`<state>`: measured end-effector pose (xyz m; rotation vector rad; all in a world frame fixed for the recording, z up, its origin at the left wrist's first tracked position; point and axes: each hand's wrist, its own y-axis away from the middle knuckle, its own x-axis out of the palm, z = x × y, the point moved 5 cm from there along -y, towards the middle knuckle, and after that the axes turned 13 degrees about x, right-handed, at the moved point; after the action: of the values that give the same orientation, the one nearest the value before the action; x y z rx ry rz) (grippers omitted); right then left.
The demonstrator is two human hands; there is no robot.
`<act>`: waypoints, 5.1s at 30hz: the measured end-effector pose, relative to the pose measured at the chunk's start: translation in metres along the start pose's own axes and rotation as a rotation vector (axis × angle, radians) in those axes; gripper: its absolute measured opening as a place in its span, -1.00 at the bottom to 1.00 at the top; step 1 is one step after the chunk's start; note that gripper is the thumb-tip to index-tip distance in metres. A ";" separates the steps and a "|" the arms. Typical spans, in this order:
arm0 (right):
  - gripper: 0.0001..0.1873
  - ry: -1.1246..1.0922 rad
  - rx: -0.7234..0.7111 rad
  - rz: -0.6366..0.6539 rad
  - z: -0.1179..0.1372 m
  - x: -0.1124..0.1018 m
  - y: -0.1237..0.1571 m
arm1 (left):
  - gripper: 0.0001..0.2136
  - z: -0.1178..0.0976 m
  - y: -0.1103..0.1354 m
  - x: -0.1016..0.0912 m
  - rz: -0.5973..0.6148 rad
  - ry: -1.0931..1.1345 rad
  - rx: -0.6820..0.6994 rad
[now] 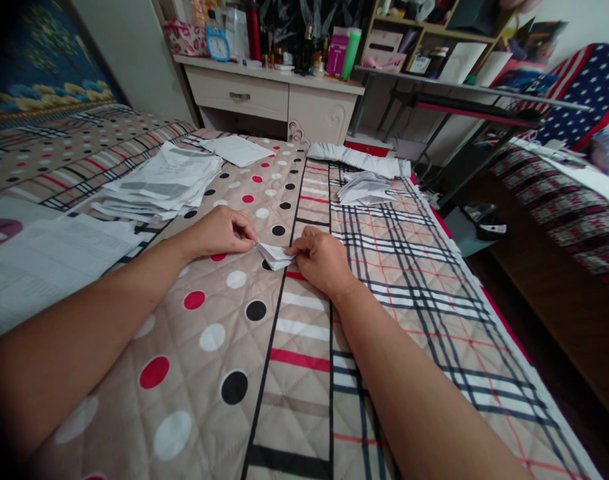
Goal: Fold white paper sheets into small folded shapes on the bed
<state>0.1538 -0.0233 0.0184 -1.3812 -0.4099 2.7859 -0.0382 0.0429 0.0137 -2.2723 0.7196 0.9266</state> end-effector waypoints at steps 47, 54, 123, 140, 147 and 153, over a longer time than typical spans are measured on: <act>-0.64 0.134 0.006 -0.047 0.007 -0.002 0.005 | -0.51 -0.032 -0.001 0.019 0.034 -0.296 -0.067; -0.78 0.278 0.170 -0.074 0.002 -0.010 0.005 | -0.61 -0.033 -0.002 0.021 0.065 -0.287 -0.008; -0.62 -0.502 0.236 0.027 0.002 -0.002 0.004 | -0.79 -0.040 -0.001 0.019 -0.317 0.223 -0.017; -0.61 -0.680 0.248 0.067 0.003 0.000 0.004 | -0.78 -0.037 -0.003 0.024 -0.184 0.396 -0.007; -0.66 -0.586 0.246 -0.128 0.001 -0.012 0.004 | -0.72 -0.028 -0.003 0.021 -0.313 0.567 -0.060; -0.65 -0.595 0.282 -0.150 -0.003 -0.012 0.003 | -0.74 -0.024 -0.002 0.022 -0.329 0.564 -0.079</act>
<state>0.1639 -0.0267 0.0252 -0.4351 -0.0996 2.9261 -0.0125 0.0222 0.0124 -2.6427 0.5079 0.1569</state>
